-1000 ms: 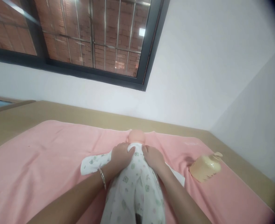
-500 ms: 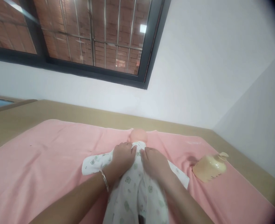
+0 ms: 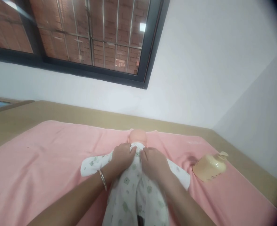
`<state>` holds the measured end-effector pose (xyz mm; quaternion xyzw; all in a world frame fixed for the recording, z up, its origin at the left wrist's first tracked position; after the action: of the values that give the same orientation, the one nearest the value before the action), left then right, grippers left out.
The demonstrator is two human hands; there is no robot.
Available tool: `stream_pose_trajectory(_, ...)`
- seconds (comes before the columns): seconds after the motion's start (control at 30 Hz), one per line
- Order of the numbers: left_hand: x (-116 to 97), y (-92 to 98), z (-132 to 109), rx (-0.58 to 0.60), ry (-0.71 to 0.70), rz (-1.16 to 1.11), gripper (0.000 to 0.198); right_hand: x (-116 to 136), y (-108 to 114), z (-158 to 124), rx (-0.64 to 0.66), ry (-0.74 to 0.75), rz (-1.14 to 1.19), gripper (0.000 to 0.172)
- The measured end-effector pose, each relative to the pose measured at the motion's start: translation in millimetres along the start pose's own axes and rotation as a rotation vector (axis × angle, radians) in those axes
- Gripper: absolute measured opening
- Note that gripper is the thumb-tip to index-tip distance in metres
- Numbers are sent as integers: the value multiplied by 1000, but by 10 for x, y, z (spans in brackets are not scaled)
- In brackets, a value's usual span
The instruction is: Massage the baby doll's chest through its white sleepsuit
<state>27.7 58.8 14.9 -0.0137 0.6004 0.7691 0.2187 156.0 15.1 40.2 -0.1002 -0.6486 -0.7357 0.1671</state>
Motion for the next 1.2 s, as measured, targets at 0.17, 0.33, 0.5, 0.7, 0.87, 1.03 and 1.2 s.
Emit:
stream_pose_trajectory(0.17,-69,48,-20,-96,-38,62,34,-207,-82,157,64,-116,45,55)
stream_pose_trajectory(0.33,-69,96,-36,-133,-14,6,29,-202,-48,122,108,-99,112,61)
stream_pose_trajectory(0.5,7,0,-8,-28,23,-81,34,15,-3,-22,-13,12,33,50)
stream_pose_trajectory(0.7,-44,46,-22,-110,-16,-83,30,-297,-136,204,121,-105,138,64)
stream_pose_trajectory(0.87,-55,70,-20,-90,-12,-51,30,-244,-27,118,106,-90,134,62)
stream_pose_trajectory(1.03,-28,11,-4,-11,-13,-52,35,-41,17,6,19,-17,47,52)
stream_pose_trajectory(1.2,-89,72,-31,-137,-80,-1,31,-265,-67,175,139,-124,163,64)
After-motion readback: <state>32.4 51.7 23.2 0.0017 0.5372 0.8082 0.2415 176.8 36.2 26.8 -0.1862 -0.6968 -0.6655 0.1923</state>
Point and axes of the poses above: each hand's wrist, its own z-axis towards the middle knuckle, its own y-axis out of the back of the hand, x = y × z, the point moved 6 cm from there along z, towards the middle knuckle, and after that the axes turned 8 degrees about z, right-handed, at the moved point
